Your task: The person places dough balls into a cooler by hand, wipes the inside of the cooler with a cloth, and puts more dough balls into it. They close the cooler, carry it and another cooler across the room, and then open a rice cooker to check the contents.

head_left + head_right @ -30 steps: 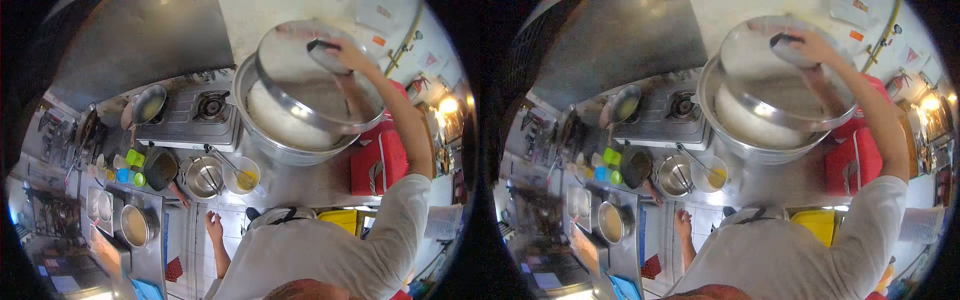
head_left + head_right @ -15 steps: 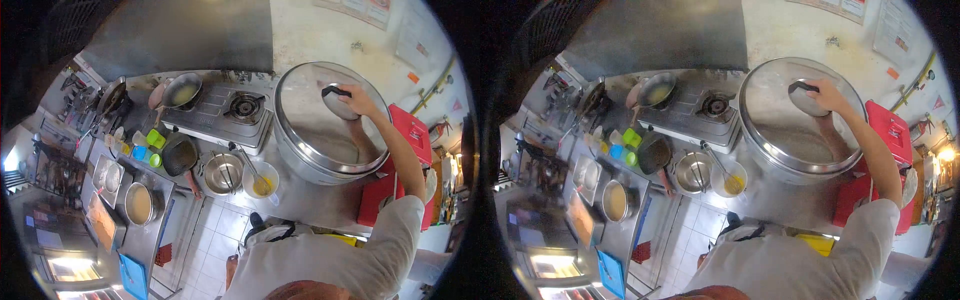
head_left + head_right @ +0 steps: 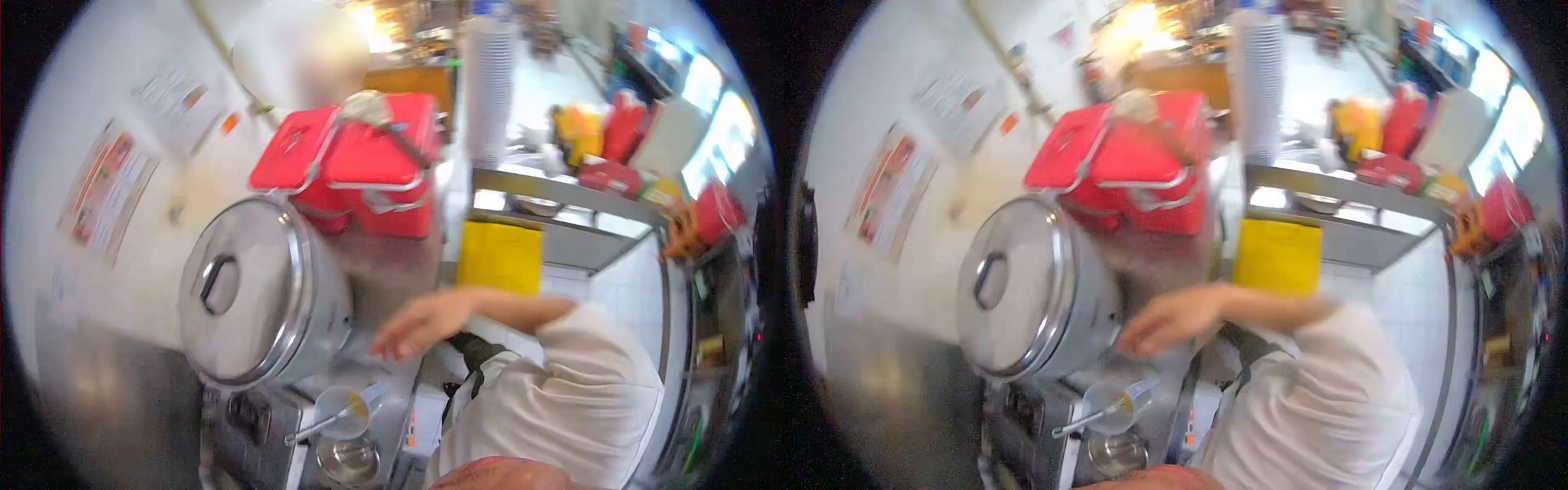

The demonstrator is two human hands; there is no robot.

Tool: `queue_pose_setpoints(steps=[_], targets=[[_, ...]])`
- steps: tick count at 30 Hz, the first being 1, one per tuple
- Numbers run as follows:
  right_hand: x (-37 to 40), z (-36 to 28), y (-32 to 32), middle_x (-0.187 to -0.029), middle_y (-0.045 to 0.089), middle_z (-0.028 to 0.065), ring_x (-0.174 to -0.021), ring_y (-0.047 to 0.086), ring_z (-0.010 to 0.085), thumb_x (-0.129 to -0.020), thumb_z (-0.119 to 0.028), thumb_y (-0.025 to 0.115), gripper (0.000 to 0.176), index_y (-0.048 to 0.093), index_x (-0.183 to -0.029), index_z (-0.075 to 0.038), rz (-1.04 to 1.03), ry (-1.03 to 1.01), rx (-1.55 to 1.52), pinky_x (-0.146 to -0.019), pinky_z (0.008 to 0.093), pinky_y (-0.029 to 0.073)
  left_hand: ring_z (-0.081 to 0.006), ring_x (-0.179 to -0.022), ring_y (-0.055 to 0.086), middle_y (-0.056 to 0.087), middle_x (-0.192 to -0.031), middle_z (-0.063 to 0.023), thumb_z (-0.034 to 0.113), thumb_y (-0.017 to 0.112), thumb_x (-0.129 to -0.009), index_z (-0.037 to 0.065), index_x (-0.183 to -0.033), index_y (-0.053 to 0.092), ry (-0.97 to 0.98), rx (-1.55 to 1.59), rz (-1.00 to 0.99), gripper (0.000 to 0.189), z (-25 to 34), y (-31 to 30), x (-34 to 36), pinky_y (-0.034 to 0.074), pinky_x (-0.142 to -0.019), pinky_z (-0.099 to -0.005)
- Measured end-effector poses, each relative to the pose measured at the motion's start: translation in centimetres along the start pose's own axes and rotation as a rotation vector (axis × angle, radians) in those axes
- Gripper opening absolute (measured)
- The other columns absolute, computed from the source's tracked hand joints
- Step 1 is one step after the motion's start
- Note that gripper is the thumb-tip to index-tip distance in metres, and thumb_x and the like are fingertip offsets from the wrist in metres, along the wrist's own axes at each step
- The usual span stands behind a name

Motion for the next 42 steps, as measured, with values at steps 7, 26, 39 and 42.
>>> queue_pose_setpoints(steps=[7,26,39,42], targets=[[28.9,4.2,22.2,-0.124,0.066,0.0135,-0.105,0.065,0.0260,-0.098,-0.030,0.063,0.040,0.063,-0.125,-0.001,0.749,0.498,0.008,-0.095,0.0410,0.049,-0.0302,-0.087,0.067,0.070,-0.093,-0.0195,0.030,0.064,-0.090,0.002,-0.106,0.065,0.322,-0.325,-0.441,0.033,5.3,6.0,0.4,0.055,-0.075,-0.0426],[70.5,-26.2,64.2,-0.099,0.058,0.0173,-0.067,0.053,0.0239,-0.088,-0.005,0.057,0.028,0.070,-0.111,0.003,1.396,-0.890,0.688,-0.064,0.0391,0.044,-0.0328,-0.088,0.067,0.069,-0.094,-0.0187,0.020,0.060,-0.090,0.004,-0.101,0.066,0.935,-1.209,-1.398,0.020,11.9,53.1,40.7,0.055,-0.076,-0.0447],[110.4,-29.4,84.8,-0.102,0.057,0.0112,-0.085,0.055,0.0217,-0.089,-0.008,0.066,0.011,0.063,-0.098,-0.002,2.437,-0.055,0.690,-0.075,0.0343,0.047,-0.0346,-0.089,0.066,0.069,-0.095,-0.0182,0.013,0.058,-0.089,0.006,-0.097,0.067,1.458,-1.437,-1.592,0.014,12.6,101.2,80.1,0.056,-0.077,-0.0461],[117.1,-22.9,94.8,-0.094,0.059,0.0070,-0.082,0.055,0.0161,-0.089,-0.009,0.069,0.012,0.060,-0.089,-0.002,2.955,0.491,0.377,-0.076,0.0302,0.046,-0.0248,-0.071,0.068,0.071,-0.086,-0.0151,0.031,0.053,-0.095,0.004,-0.108,0.068,1.805,-1.032,-1.830,0.033,12.3,116.2,98.6,0.054,-0.062,-0.0427]])
Point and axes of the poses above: each hand's wrist, its own x-axis away from the middle knuckle, its own y-axis out of the palm, z = x × y, the point moved 1 cm from there along -x, towards the middle knuckle
